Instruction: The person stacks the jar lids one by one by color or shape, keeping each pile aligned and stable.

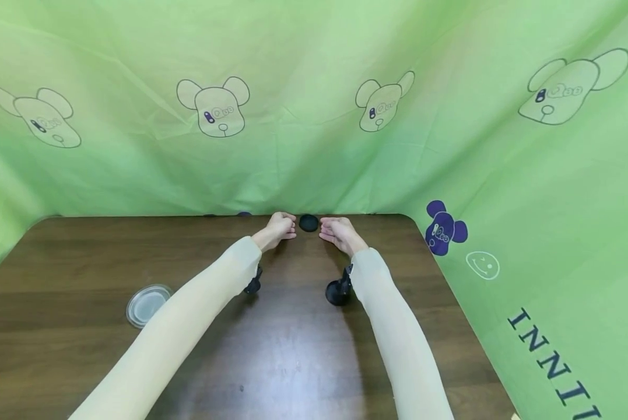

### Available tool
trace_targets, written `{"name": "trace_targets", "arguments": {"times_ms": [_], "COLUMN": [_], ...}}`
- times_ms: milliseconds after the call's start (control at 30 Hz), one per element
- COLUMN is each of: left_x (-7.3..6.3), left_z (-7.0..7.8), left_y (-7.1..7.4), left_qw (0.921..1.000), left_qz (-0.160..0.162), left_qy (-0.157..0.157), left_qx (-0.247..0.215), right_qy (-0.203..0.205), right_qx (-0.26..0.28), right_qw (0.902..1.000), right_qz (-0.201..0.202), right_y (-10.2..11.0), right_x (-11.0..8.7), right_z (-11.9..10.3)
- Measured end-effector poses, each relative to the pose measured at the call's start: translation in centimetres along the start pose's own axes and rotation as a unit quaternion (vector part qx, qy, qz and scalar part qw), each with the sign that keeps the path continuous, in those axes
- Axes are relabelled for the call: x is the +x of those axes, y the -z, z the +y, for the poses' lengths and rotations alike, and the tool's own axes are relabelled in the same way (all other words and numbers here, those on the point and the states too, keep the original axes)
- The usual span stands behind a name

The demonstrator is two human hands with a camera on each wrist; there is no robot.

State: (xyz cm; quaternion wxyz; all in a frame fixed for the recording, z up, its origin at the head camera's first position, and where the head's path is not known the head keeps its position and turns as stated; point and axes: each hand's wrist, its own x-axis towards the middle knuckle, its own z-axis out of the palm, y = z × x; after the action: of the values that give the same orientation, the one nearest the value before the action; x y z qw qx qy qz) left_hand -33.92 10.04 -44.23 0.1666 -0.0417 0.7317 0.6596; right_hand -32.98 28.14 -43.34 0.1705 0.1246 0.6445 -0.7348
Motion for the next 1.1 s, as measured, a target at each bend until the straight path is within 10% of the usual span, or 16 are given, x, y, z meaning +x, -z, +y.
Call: {"name": "trace_targets", "arguments": {"times_ms": [433,1100], "left_x": [0.7,0.3], "left_z": [0.1,-0.1], "left_y": [-0.9,-1.7], "left_qw": [0.9958,0.9945], "left_qz": [-0.037,0.028], "left_qy": [-0.043,-0.044], "left_qx": [0.071,0.091], "right_qy": [0.001,0.018], "right_qx": [-0.08,-0.095], "right_qw": [0.9968,0.9947], "right_qz": [0.01,0.036], "right_y": [-0.8,-1.4], "right_x": [0.9,0.5], "right_z": [-0.6,0.1]}}
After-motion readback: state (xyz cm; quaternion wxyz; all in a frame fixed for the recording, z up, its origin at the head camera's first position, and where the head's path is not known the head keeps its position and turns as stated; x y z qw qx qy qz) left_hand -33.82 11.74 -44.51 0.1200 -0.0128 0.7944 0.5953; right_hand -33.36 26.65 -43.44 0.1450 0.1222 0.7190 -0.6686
